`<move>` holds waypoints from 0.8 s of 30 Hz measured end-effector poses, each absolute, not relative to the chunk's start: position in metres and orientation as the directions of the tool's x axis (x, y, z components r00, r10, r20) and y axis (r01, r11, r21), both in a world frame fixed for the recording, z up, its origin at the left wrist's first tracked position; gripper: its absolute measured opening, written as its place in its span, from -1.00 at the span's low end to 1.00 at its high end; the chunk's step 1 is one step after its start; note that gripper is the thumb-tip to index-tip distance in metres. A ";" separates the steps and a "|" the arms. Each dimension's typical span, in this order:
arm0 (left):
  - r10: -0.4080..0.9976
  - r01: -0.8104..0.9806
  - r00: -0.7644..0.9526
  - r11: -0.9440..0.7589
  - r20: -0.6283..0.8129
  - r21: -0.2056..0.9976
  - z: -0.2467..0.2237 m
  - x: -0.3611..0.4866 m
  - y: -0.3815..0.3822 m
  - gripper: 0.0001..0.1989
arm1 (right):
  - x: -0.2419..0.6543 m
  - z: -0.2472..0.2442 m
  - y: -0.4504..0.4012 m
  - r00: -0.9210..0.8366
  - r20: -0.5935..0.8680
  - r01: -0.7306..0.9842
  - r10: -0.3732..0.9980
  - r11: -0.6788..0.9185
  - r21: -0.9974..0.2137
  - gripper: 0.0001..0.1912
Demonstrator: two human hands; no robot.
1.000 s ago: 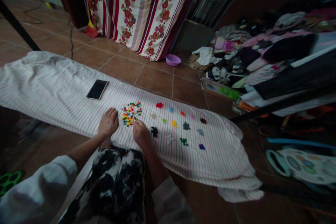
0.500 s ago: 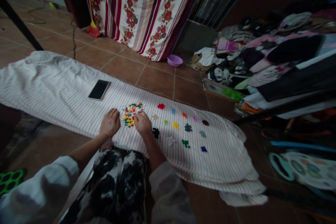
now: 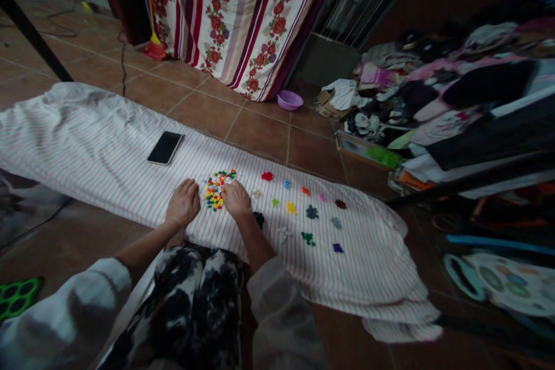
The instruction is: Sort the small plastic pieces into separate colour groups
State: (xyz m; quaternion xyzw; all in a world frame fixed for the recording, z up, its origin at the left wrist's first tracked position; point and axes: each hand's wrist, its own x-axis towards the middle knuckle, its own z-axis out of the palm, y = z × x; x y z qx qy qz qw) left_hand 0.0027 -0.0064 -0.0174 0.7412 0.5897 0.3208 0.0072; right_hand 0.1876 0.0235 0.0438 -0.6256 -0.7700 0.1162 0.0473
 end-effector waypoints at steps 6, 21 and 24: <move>0.874 0.870 0.113 -0.316 0.472 0.378 -0.015 0.002 -0.006 -0.66 | 0.186 0.050 0.027 -0.273 -0.088 0.939 0.958 0.246 -0.239 -0.80; 0.864 0.888 0.106 -0.305 0.493 0.344 -0.019 0.002 -0.006 -0.67 | 0.190 0.050 0.032 -0.376 -0.076 0.886 0.924 0.335 -0.320 -0.83; 0.866 0.882 0.108 -0.310 0.488 0.355 -0.019 0.003 -0.005 -0.67 | 0.193 0.044 0.031 -0.357 0.002 0.856 0.934 0.328 -0.401 -0.86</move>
